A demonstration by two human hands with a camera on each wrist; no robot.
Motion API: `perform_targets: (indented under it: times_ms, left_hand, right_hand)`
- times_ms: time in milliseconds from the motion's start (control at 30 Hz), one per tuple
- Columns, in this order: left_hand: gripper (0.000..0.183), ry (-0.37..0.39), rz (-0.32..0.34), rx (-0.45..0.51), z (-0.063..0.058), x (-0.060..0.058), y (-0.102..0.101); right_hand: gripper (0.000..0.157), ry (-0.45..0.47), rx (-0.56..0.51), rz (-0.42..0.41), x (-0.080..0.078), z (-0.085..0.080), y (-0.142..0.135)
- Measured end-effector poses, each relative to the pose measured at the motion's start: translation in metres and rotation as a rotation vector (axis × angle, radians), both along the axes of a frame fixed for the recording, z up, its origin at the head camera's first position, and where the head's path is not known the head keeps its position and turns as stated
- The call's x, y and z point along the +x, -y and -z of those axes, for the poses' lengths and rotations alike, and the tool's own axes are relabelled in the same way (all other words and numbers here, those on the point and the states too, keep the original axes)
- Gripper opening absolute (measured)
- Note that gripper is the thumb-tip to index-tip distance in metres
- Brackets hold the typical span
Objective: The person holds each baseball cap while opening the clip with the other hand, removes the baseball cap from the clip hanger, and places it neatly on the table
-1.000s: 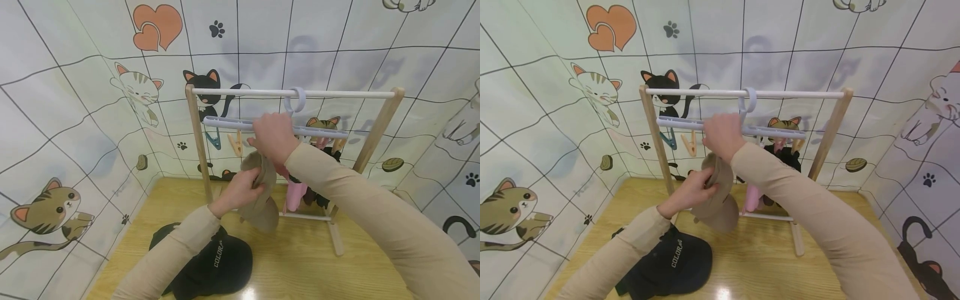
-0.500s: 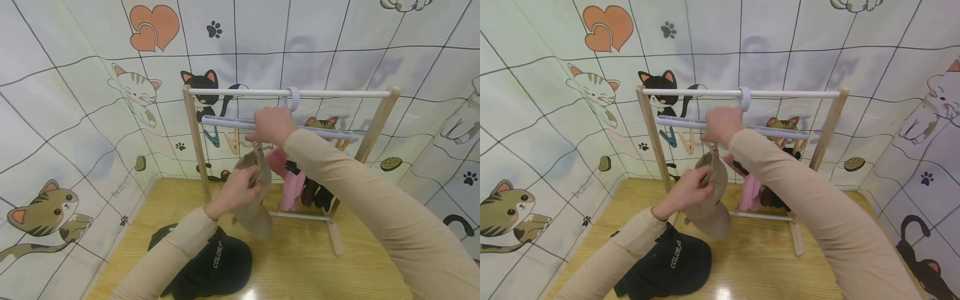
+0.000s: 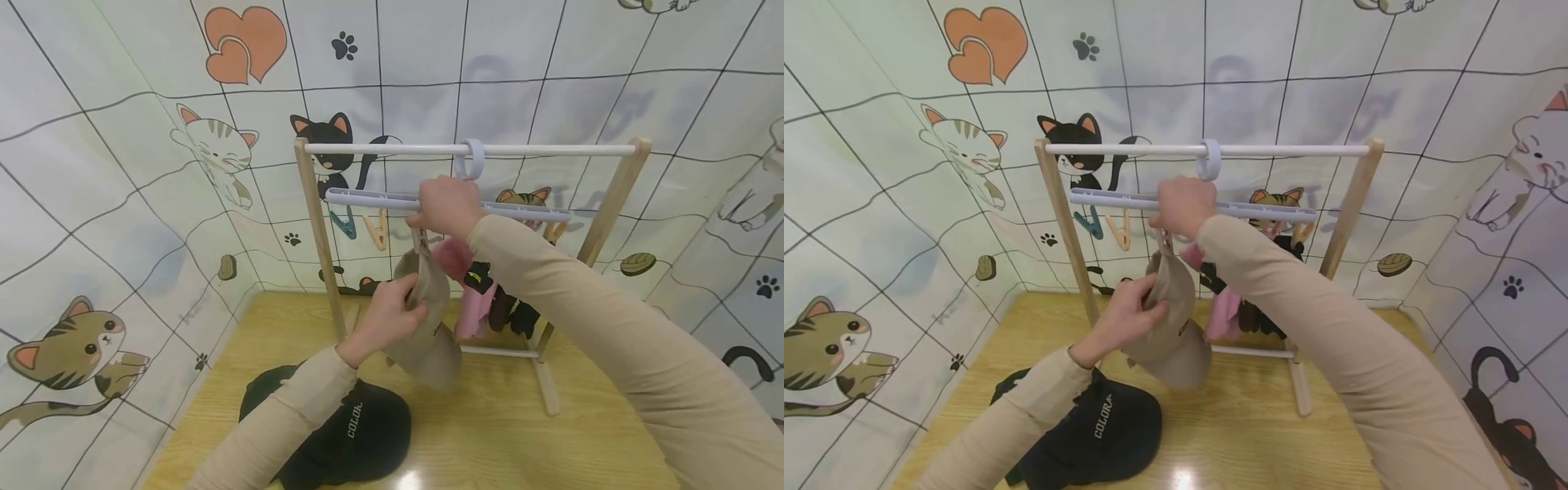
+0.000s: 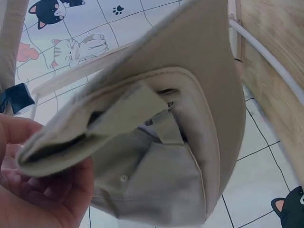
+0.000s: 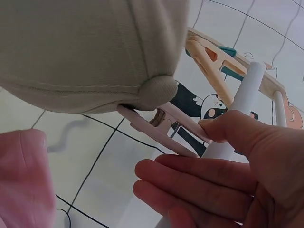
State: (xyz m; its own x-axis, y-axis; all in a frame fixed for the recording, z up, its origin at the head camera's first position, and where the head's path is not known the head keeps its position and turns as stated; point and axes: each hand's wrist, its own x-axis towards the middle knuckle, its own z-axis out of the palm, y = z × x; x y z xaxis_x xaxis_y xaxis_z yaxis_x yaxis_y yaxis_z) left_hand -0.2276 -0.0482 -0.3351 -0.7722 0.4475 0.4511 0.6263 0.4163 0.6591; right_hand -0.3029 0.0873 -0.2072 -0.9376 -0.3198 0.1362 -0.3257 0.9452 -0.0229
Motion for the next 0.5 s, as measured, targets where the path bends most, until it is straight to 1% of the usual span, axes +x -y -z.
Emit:
perform_targets:
  times_ms: [133, 267, 400, 500]
  left_hand:
    - [0.014, 0.013, 0.003, -0.022, 0.003, 0.001, 0.001]
    - [0.012, 0.032, 0.015, -0.063, 0.007, 0.003, 0.003]
    - [0.018, -0.001, 0.034, -0.128, 0.013, 0.005, 0.006]
    - [0.023, -0.034, 0.055, -0.146, 0.017, 0.005, 0.009]
  right_hand:
    - [0.037, 0.028, -0.065, 0.005, 0.000, 0.000, -0.002]
    - [0.035, 0.032, -0.071, -0.001, -0.001, 0.000, -0.003]
    - [0.033, 0.022, -0.053, -0.014, -0.001, 0.002, -0.002]
    - [0.034, 0.005, -0.054, -0.021, -0.002, 0.003, -0.003]
